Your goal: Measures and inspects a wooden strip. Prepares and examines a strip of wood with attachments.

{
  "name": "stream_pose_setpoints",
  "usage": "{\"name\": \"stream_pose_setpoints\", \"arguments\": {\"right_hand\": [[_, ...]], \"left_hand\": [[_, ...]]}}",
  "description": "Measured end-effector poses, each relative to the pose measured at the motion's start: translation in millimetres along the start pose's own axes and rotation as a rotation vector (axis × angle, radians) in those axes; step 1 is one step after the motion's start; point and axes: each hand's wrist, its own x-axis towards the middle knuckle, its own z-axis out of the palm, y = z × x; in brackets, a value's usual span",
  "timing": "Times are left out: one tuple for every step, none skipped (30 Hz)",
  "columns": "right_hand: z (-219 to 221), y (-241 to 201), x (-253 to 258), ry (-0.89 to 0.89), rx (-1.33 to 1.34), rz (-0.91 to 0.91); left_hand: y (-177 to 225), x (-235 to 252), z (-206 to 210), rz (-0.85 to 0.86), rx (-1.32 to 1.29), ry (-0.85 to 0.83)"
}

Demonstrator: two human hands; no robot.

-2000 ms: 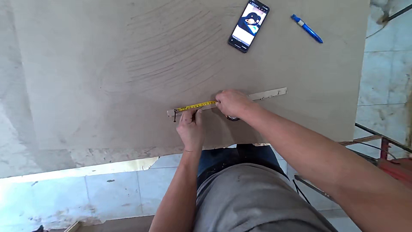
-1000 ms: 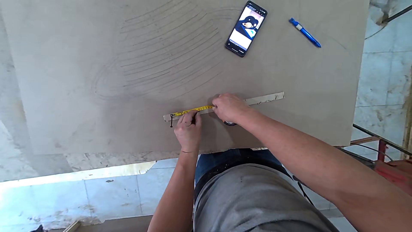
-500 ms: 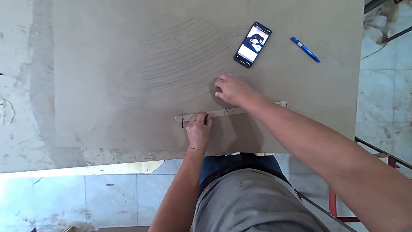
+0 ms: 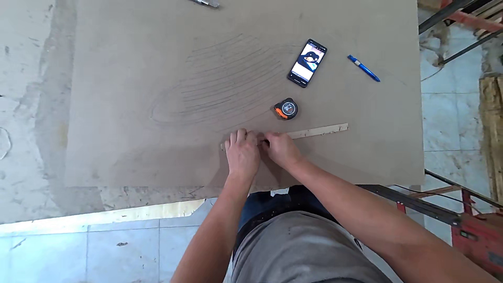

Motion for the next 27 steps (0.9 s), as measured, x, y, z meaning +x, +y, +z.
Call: {"name": "stream_pose_setpoints", "arguments": {"right_hand": [[5, 2, -3, 0.039, -0.002, -0.020], [9, 2, -5, 0.073, -0.001, -0.036], [13, 2, -6, 0.107, 0.002, -0.051], [15, 1, -8, 0.131, 0.009, -0.060], [16, -1, -9, 0.140, 0.019, -0.058], [16, -2, -11, 0.142, 0.032, -0.055], [16, -3, -14, 0.141, 0.049, -0.054], [16, -4, -18, 0.150, 0.061, -0.059], [13, -7, -24, 0.160, 0.070, -0.066], [10, -10, -31, 0.184, 0.079, -0.081], [5, -14, -41, 0.220, 0.090, -0.100], [0, -18, -52, 0.250, 0.101, -0.119], [-6, -23, -63, 0.290, 0.111, -0.142], [-12, -27, -74, 0.334, 0.115, -0.167], [-19, -33, -84, 0.376, 0.116, -0.191], [-26, -39, -93, 0.409, 0.113, -0.213], [-33, -45, -100, 0.430, 0.106, -0.228], [-41, -52, -106, 0.442, 0.096, -0.238], [-49, -57, -110, 0.460, 0.085, -0.248], [-56, -63, -112, 0.483, 0.071, -0.259], [-63, -68, -113, 0.511, 0.054, -0.272], [-71, -73, -115, 0.533, 0.037, -0.288], [-78, -79, -117, 0.557, 0.028, -0.306], [-84, -84, -120, 0.577, 0.019, -0.322], [-90, -88, -122, 0.601, 0.011, -0.344], [-95, -91, -124, 0.627, 0.005, -0.372], [-100, -95, -125, 0.650, 0.005, -0.400]], "left_hand": [[0, 7, -5, -0.016, 0.050, -0.097], [0, 14, -7, -0.017, 0.076, -0.189], [0, 19, -8, -0.003, 0.082, -0.258], [0, 24, -9, 0.011, 0.085, -0.323], [0, 27, -11, 0.014, 0.082, -0.395], [-1, 30, -14, 0.002, 0.057, -0.473], [-4, 31, -16, -0.019, 0.001, -0.534], [-8, 31, -19, -0.040, -0.077, -0.573], [-12, 27, -24, -0.048, -0.158, -0.586], [-15, 20, -30, -0.046, -0.235, -0.569], [-17, 10, -35, -0.048, -0.323, -0.535], [-18, -2, -41, -0.062, -0.416, -0.500], [-16, -15, -49, -0.095, -0.514, -0.475], [-12, -28, -59, -0.134, -0.606, -0.447], [-6, -39, -70, -0.171, -0.687, -0.405], [2, -50, -81, -0.216, -0.749, -0.351], [8, -59, -91, -0.259, -0.802, -0.291], [14, -67, -101, -0.289, -0.848, -0.235], [18, -72, -109, -0.300, -0.892, -0.179], [21, -76, -117, -0.294, -0.935, -0.131], [22, -79, -124, -0.275, -0.981, -0.093], [23, -81, -131, -0.249, -1.029, -0.061], [23, -84, -139, -0.217, -1.062, -0.037], [22, -85, -146, -0.174, -1.081, -0.014], [22, -87, -152, -0.124, -1.098, 0.006], [23, -88, -157, -0.075, -1.121, 0.028], [23, -89, -160, -0.035, -1.144, 0.051]]}}
